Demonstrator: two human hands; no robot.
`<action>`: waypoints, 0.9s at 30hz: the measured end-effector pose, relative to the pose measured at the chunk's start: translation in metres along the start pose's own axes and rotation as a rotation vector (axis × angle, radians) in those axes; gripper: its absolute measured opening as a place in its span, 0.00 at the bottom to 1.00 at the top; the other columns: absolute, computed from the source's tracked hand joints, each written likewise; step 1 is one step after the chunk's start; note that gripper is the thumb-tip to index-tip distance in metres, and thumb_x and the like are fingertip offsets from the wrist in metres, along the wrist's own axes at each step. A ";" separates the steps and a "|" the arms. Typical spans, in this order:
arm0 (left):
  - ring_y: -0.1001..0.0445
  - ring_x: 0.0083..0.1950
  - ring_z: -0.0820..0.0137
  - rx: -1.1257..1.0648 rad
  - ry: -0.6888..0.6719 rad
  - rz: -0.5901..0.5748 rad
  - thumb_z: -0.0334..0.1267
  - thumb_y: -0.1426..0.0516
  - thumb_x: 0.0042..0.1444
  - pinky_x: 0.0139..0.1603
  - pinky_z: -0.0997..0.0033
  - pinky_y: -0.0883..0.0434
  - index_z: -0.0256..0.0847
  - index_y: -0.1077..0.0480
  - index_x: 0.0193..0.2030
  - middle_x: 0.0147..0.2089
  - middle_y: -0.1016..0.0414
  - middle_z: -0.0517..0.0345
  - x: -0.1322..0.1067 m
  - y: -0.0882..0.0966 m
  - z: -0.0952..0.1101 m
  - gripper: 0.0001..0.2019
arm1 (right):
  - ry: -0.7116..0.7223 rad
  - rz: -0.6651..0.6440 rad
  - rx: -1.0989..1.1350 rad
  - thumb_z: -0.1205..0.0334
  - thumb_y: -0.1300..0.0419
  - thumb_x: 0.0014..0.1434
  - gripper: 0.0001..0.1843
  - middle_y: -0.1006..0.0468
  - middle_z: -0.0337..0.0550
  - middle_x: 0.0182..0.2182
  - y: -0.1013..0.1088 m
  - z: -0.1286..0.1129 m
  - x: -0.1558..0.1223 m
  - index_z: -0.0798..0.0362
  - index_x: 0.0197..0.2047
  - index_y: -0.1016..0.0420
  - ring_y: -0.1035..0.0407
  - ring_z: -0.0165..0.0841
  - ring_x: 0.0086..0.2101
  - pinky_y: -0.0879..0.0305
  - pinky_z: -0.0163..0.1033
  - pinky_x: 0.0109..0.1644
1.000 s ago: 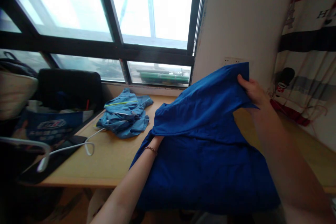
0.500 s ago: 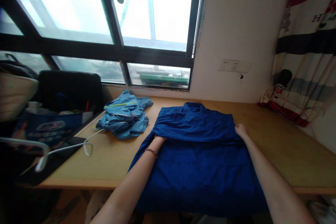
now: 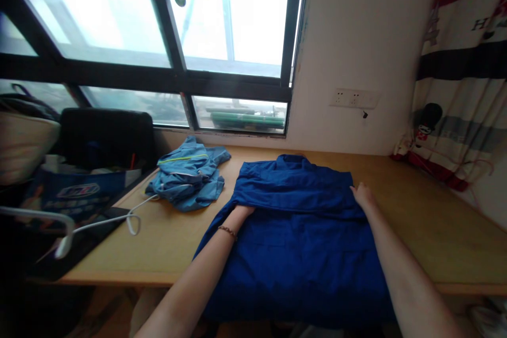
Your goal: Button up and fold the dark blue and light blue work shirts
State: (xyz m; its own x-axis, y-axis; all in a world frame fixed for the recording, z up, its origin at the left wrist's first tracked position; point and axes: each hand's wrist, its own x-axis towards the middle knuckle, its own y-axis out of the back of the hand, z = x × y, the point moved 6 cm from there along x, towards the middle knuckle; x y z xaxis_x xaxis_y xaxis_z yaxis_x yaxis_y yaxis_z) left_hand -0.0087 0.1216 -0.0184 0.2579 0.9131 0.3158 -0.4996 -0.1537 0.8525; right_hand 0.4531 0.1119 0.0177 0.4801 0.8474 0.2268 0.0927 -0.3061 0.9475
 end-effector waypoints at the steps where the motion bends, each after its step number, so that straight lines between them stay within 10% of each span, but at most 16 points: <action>1: 0.49 0.63 0.63 0.011 -0.046 -0.015 0.43 0.53 0.55 0.64 0.62 0.52 0.40 0.40 0.57 0.60 0.41 0.52 -0.003 -0.002 0.009 0.22 | -0.009 -0.026 -0.041 0.52 0.50 0.55 0.26 0.29 0.62 0.37 -0.013 -0.002 -0.006 0.66 0.48 0.35 0.33 0.45 0.39 0.40 0.44 0.39; 7: 0.52 0.63 0.61 0.067 -0.270 -0.058 0.53 0.55 0.54 0.63 0.56 0.56 0.39 0.45 0.59 0.62 0.45 0.51 -0.023 -0.007 0.057 0.29 | 0.240 0.139 -0.158 0.45 0.53 0.55 0.31 0.44 0.57 0.56 -0.018 -0.073 -0.033 0.55 0.57 0.42 0.53 0.53 0.55 0.55 0.60 0.53; 11: 0.43 0.59 0.61 0.042 -0.252 -0.100 0.53 0.53 0.54 0.60 0.58 0.48 0.39 0.43 0.58 0.58 0.38 0.49 -0.031 0.002 0.066 0.28 | 0.522 0.056 -0.061 0.42 0.58 0.56 0.31 0.45 0.46 0.58 -0.008 -0.153 -0.063 0.47 0.59 0.45 0.55 0.50 0.56 0.56 0.60 0.54; 17: 0.28 0.42 0.69 -0.128 -0.729 -0.211 0.47 0.56 0.57 0.46 0.69 0.33 0.44 0.33 0.48 0.40 0.26 0.53 -0.054 0.015 0.115 0.19 | 0.715 -0.180 -0.029 0.37 0.61 0.54 0.33 0.54 0.33 0.62 -0.042 -0.236 -0.120 0.36 0.61 0.55 0.62 0.54 0.58 0.61 0.64 0.54; 21: 0.36 0.54 0.62 0.012 -0.260 0.034 0.48 0.58 0.58 0.54 0.59 0.40 0.42 0.37 0.54 0.53 0.33 0.47 -0.021 0.034 0.063 0.22 | 0.672 -0.277 -0.039 0.36 0.62 0.54 0.34 0.53 0.35 0.62 -0.067 -0.243 -0.132 0.37 0.62 0.56 0.63 0.55 0.58 0.63 0.64 0.54; 27: 0.54 0.63 0.53 0.277 0.383 0.038 0.54 0.60 0.56 0.58 0.46 0.54 0.41 0.44 0.59 0.63 0.51 0.44 -0.002 0.034 -0.029 0.29 | 0.678 -0.279 -0.012 0.34 0.64 0.53 0.34 0.52 0.34 0.61 -0.062 -0.237 -0.129 0.36 0.61 0.54 0.62 0.50 0.59 0.65 0.62 0.56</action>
State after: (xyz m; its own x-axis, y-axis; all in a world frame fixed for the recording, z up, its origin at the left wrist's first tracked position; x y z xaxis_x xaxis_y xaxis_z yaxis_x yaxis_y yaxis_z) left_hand -0.0500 0.1253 -0.0016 -0.1056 0.9703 0.2174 -0.2502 -0.2376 0.9386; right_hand 0.1789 0.1243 -0.0172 -0.2057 0.9766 0.0628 0.1213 -0.0382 0.9919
